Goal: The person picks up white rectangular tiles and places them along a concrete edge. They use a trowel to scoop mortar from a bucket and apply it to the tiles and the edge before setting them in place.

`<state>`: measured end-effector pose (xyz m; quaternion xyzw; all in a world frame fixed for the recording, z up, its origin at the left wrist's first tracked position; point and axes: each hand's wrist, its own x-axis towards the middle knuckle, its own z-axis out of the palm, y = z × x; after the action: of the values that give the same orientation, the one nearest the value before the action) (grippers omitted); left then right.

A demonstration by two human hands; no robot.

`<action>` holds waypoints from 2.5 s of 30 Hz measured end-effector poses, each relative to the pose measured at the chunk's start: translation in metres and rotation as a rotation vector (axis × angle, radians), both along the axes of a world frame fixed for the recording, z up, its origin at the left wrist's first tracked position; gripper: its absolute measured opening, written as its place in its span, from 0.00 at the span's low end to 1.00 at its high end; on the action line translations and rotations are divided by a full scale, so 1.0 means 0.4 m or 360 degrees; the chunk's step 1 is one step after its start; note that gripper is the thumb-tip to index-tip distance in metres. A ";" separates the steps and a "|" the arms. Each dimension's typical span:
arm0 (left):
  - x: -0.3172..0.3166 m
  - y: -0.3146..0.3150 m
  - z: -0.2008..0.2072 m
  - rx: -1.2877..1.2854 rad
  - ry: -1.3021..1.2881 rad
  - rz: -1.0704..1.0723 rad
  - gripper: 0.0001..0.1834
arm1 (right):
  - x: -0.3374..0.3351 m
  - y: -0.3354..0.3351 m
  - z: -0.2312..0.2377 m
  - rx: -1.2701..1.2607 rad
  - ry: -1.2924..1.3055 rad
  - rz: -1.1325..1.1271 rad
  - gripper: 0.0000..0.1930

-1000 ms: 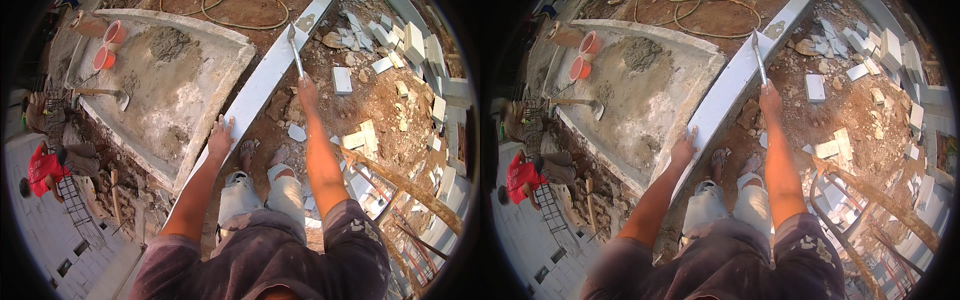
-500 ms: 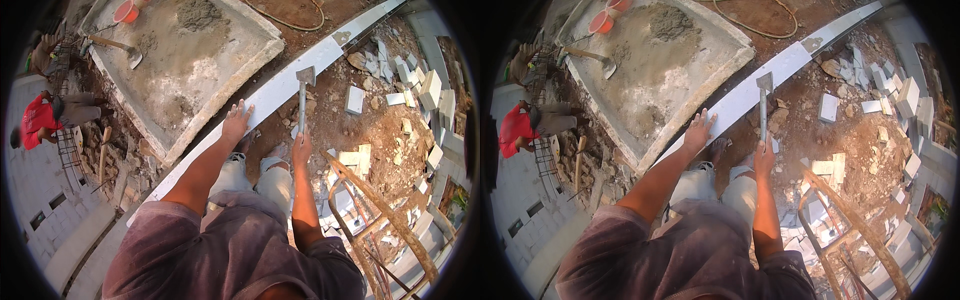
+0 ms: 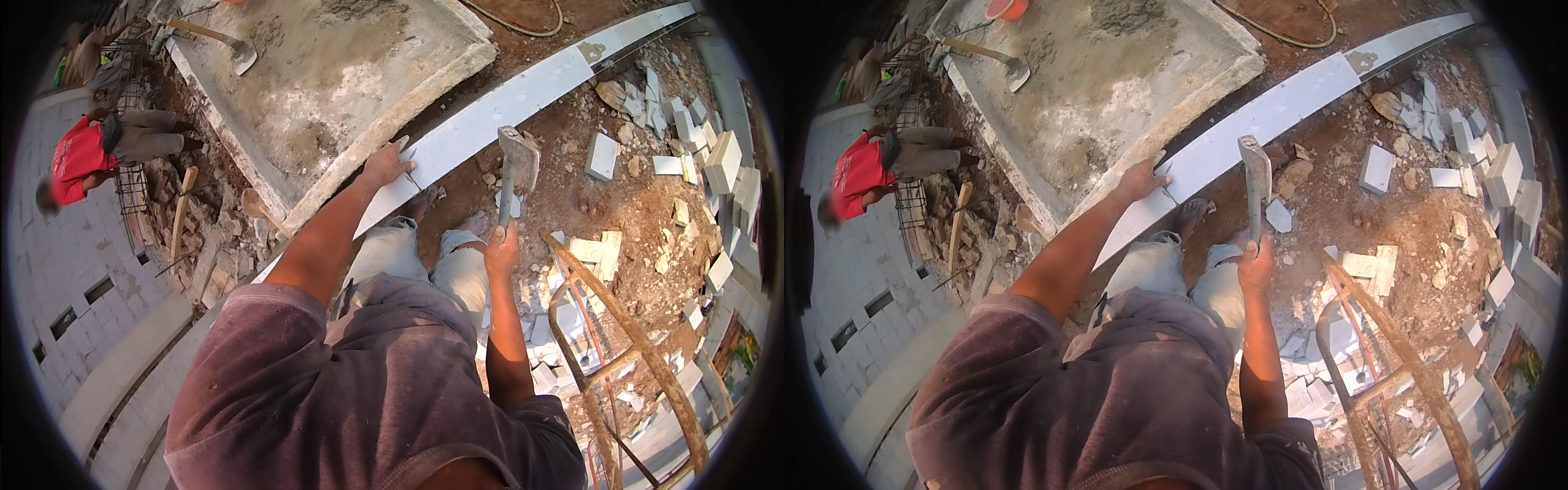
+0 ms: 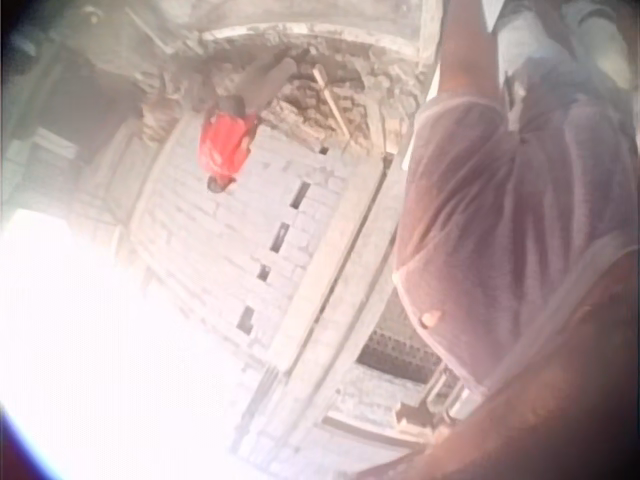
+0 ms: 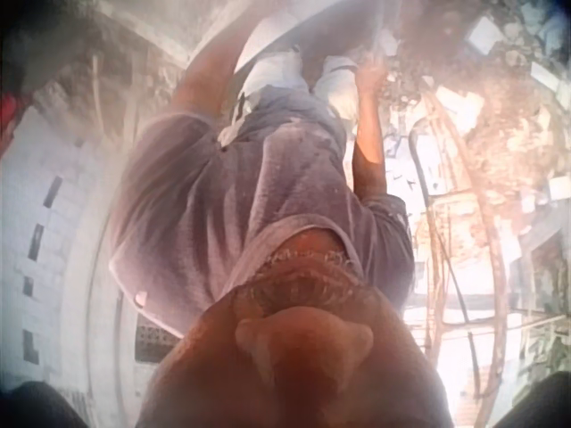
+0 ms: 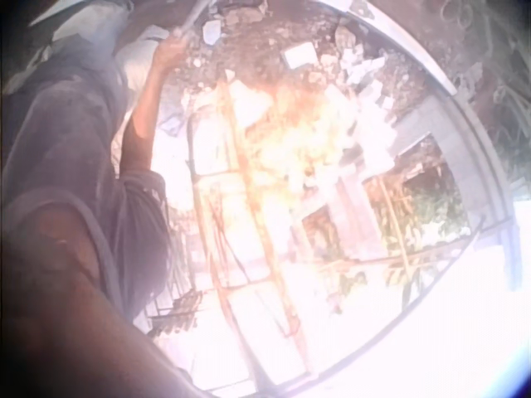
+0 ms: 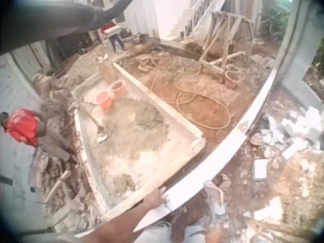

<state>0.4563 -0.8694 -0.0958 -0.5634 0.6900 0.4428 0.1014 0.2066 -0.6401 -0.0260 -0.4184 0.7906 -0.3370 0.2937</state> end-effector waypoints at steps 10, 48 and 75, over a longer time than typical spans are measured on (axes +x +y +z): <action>0.027 0.052 -0.023 0.0103 0.0036 0.0052 0.38 | 0.027 0.037 -0.071 0.0425 0.0099 0.0328 0.27; 0.010 0.017 0.002 0.0005 -0.0100 -0.0029 0.41 | -0.028 -0.176 -0.066 -0.0037 -0.0036 -0.0462 0.27; -0.002 0.043 0.008 -0.0122 -0.0270 -0.0145 0.48 | -0.052 0.234 0.064 0.0735 -0.0066 -0.0303 0.28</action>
<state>0.4556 -0.8523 -0.0926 -0.5705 0.7202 0.3617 0.1581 0.1860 -0.5466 -0.0004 -0.2569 0.8763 -0.1820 0.3647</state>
